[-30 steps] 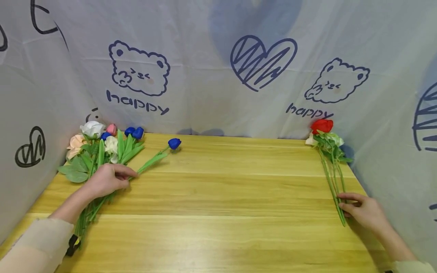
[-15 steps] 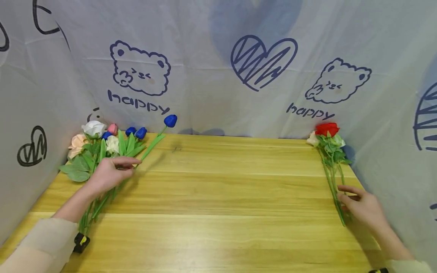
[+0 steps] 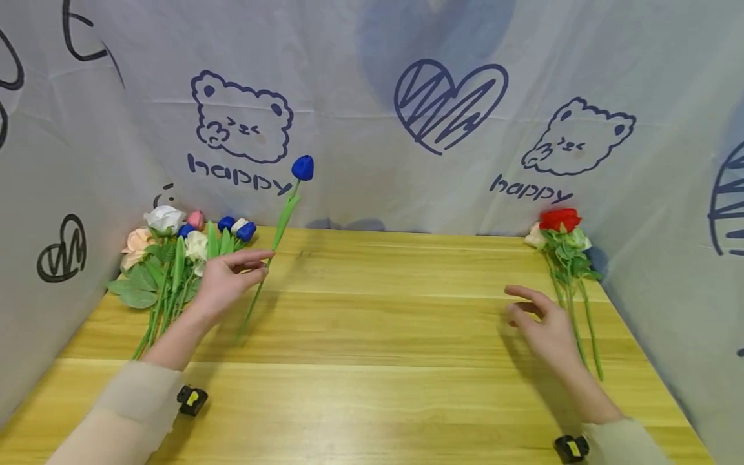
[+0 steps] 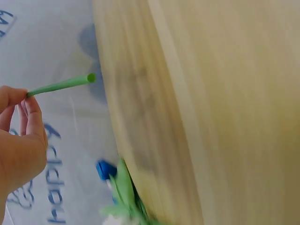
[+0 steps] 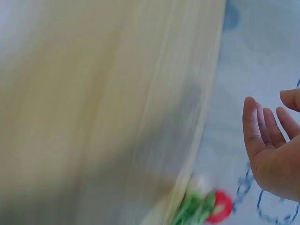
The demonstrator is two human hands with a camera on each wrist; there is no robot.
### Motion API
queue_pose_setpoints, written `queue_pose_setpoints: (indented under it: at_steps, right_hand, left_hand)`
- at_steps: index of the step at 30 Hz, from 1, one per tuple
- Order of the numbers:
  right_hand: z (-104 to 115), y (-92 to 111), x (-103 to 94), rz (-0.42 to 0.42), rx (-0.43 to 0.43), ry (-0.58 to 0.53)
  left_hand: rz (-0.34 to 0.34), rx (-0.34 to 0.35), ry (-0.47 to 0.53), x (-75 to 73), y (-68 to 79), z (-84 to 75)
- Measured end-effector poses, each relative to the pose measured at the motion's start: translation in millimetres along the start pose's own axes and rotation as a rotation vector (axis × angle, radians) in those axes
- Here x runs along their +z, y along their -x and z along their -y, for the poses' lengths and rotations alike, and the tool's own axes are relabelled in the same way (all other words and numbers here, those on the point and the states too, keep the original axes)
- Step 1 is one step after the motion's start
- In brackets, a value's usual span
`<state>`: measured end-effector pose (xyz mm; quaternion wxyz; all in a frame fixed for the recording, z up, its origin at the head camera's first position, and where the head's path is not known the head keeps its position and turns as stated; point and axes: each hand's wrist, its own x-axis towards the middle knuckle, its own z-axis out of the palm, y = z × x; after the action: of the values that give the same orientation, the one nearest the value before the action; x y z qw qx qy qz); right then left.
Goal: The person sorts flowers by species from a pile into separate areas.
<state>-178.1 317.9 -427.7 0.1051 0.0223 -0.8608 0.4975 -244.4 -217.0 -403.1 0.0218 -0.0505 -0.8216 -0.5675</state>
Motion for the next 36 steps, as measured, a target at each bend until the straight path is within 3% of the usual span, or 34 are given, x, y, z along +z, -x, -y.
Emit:
queue_pose_setpoints:
  at_steps: [8,16,20,28,36]
  right_hand:
    - [34.3,-4.7,59.8,0.101,-0.031,-0.146]
    - [66.7,-4.5,107.6,0.235,-0.119,-0.250]
    - [81.3,0.4,127.5,0.321,-0.109,-0.287]
    - [97.5,9.6,159.1,0.420,-0.018,-0.385]
    - [103.5,12.4,168.2,0.411,0.091,-0.437]
  left_hand:
    - [-0.005,-0.047,0.177,56.2,-5.7,-24.0]
    - [-0.009,-0.064,0.365,113.4,-8.4,-39.8]
    - [-0.013,-0.063,0.440,134.5,-8.7,-46.0]
    - [-0.053,-0.100,0.543,154.6,-6.1,-51.8]
    - [-0.060,-0.133,0.581,159.0,-2.0,-52.0]
